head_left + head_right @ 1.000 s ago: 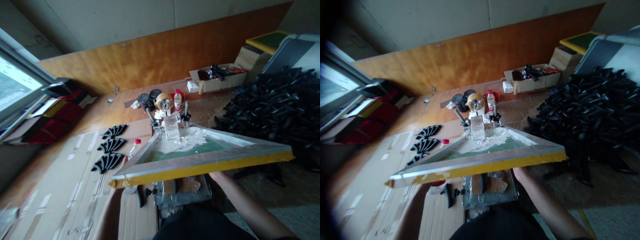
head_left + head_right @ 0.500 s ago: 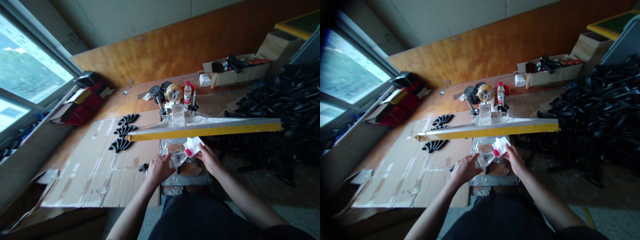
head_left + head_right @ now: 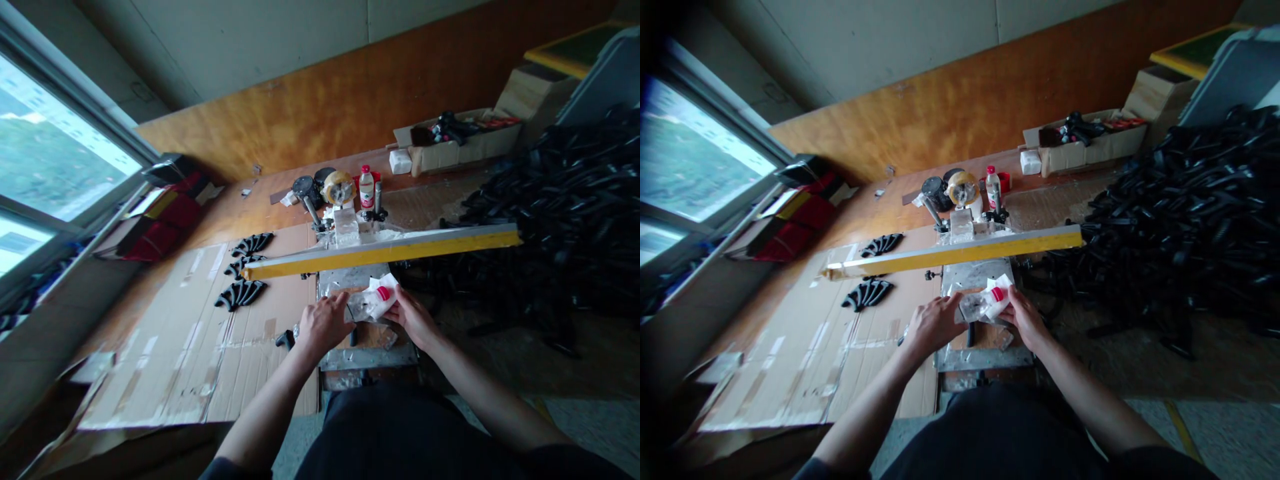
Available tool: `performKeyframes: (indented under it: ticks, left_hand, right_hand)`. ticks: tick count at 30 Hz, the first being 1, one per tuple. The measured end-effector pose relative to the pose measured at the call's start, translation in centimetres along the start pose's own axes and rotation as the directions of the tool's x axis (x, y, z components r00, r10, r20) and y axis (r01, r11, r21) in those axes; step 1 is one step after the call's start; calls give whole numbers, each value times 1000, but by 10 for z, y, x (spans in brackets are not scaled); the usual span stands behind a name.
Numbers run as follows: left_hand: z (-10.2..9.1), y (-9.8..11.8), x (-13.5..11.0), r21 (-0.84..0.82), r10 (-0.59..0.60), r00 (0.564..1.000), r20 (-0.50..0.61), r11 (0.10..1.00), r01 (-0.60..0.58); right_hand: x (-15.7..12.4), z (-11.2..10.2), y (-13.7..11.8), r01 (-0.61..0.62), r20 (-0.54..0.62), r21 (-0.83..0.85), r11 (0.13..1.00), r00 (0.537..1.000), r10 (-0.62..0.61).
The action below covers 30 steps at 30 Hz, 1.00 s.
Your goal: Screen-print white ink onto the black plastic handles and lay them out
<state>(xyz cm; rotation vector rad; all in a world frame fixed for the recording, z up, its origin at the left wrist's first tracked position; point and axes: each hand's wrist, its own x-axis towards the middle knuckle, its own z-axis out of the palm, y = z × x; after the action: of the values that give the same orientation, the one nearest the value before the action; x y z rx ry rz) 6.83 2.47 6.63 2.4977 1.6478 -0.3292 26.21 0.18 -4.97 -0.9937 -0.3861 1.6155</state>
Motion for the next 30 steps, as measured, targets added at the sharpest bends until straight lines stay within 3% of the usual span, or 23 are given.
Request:
performKeyframes:
  ticks: [4,9,16,23,30]
  left_hand:
    - [-4,5,2,20,38,999,-35,999,-37]
    - [1,2,-3,63,68,998,17,996,-69]
    - [3,-1,-6,76,55,998,3,996,-55]
    - [5,2,-5,42,78,997,9,996,-79]
    - [13,-13,-7,-75,8,1000,11,997,-7]
  right_hand:
    - [2,-2,-2,-33,-18,55,998,999,34]
    - [4,-3,-13,23,-25,33,999,999,-22]
    - [5,0,-18,24,5,53,998,1000,-24]
    - [7,3,-19,33,-6,59,998,999,-33]
    - [6,11,-24,-37,46,119,992,998,31]
